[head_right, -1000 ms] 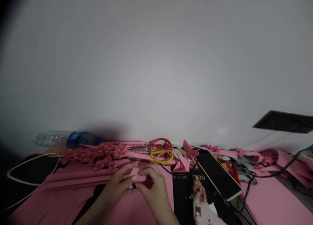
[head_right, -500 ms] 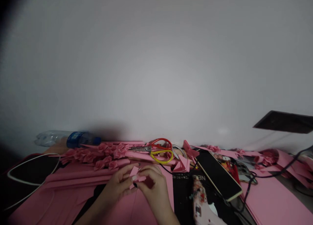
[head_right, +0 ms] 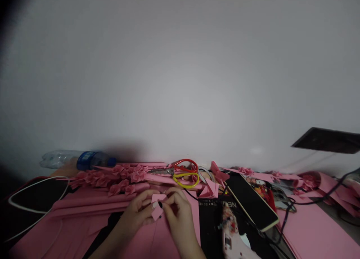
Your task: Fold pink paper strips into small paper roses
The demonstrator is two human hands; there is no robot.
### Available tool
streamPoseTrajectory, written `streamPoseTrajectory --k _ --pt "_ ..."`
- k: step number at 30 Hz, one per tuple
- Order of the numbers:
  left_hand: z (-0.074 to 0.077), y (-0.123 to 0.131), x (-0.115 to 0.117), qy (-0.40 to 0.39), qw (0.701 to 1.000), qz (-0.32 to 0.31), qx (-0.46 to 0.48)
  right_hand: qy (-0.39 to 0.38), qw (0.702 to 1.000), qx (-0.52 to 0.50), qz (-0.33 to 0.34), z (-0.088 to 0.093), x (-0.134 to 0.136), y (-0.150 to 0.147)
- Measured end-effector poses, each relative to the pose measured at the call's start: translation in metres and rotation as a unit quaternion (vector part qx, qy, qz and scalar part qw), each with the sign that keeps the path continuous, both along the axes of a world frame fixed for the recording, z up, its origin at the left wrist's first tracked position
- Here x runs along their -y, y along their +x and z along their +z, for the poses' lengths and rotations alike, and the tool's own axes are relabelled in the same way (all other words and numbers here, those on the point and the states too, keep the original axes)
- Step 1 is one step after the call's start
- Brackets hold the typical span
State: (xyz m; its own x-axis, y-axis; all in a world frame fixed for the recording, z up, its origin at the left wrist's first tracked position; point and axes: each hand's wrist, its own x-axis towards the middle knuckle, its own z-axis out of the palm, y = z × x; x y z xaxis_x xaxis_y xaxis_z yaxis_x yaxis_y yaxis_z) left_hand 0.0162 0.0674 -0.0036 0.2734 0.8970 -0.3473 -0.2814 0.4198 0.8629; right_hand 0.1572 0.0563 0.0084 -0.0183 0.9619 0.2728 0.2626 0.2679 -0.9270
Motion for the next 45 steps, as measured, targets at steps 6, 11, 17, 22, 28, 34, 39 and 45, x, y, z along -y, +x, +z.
streamPoseTrajectory --k 6,11,17,22,28,34,39,45 --pt "0.005 0.003 0.003 0.020 1.000 -0.001 -0.022 -0.001 1.000 -0.020 -0.011 -0.003 -0.001 0.000" --pt "0.006 0.004 0.004 0.029 0.999 -0.019 -0.019 -0.013 0.999 -0.038 -0.027 -0.007 -0.002 0.001" --pt "0.007 0.005 0.005 0.049 0.997 -0.022 -0.059 -0.030 0.998 -0.041 -0.045 -0.011 -0.001 0.002" --pt "-0.002 0.007 0.004 0.150 0.980 0.012 -0.132 -0.049 0.998 -0.028 -0.036 -0.013 0.000 0.001" --pt "-0.005 0.007 0.005 0.153 0.975 -0.001 -0.159 -0.055 0.997 -0.044 -0.029 -0.011 -0.001 0.000" --pt "0.002 0.005 0.004 0.124 0.983 -0.003 -0.135 -0.057 0.994 -0.087 -0.012 -0.011 -0.003 0.005" --pt "-0.002 0.005 0.002 0.118 0.986 0.010 -0.116 -0.065 0.994 -0.091 0.008 -0.009 -0.004 0.003" --pt "-0.002 0.005 0.003 0.124 0.983 -0.005 -0.134 -0.060 0.995 -0.080 0.006 -0.007 -0.005 0.002"
